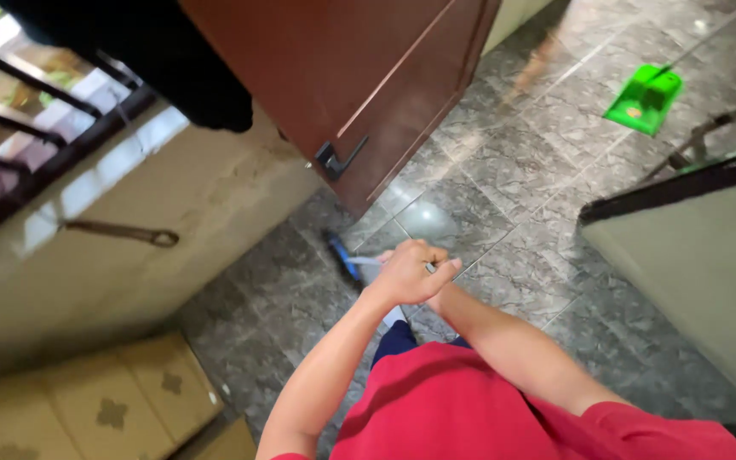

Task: The recorder is sweeping the tiled floor of a bedroom and an adjacent hallway using a broom and a dustpan.

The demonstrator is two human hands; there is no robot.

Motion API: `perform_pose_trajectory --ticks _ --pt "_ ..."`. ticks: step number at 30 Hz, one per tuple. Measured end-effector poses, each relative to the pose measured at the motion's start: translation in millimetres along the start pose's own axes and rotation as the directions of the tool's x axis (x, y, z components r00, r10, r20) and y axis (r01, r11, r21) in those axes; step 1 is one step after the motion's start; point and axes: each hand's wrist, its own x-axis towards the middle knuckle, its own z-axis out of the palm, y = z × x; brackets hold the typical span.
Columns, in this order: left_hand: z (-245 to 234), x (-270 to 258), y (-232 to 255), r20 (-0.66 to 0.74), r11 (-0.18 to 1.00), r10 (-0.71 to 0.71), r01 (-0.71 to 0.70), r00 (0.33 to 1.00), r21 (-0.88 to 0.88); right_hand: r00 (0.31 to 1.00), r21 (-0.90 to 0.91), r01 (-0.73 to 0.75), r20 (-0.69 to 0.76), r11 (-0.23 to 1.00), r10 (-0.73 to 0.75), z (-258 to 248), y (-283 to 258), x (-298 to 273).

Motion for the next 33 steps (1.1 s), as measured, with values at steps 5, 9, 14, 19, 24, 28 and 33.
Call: perform_pose_trajectory --ticks 5,9,14,19,24,28,33 --pt "-2 -12 -59 0.182 0.98 -0.112 0.139 0.977 -0.141 1.0 -0.165 0.001 -0.009 0.986 -0.002 -113 78 13" --pt "-25 -17 -71 0.234 0.975 0.067 -0.014 0.97 -0.22 0.897 -0.493 0.416 0.361 0.764 -0.255 -156 80 32" --pt "-98 26 -83 -0.53 0.993 -0.081 0.113 0.844 0.028 0.706 0.094 -0.384 -0.611 0.918 0.358 -117 52 53" --pt "-152 74 -146 -0.876 0.86 -0.047 0.466 0.479 0.209 0.502 0.293 -0.431 -0.708 0.853 0.497 -23 12 41" --pt "-154 82 -168 -0.9 0.822 -0.125 0.551 0.417 0.141 0.556 0.47 -0.246 -0.648 0.847 0.521 -31 27 9" --pt "-135 75 -144 -0.897 0.837 -0.154 0.537 0.413 0.103 0.504 0.428 -0.163 -0.739 0.889 0.448 1 14 -19" --pt "-80 60 -98 -0.867 0.876 -0.109 0.46 0.487 0.147 0.637 0.437 -0.157 -0.64 0.886 0.429 17 -12 -34"
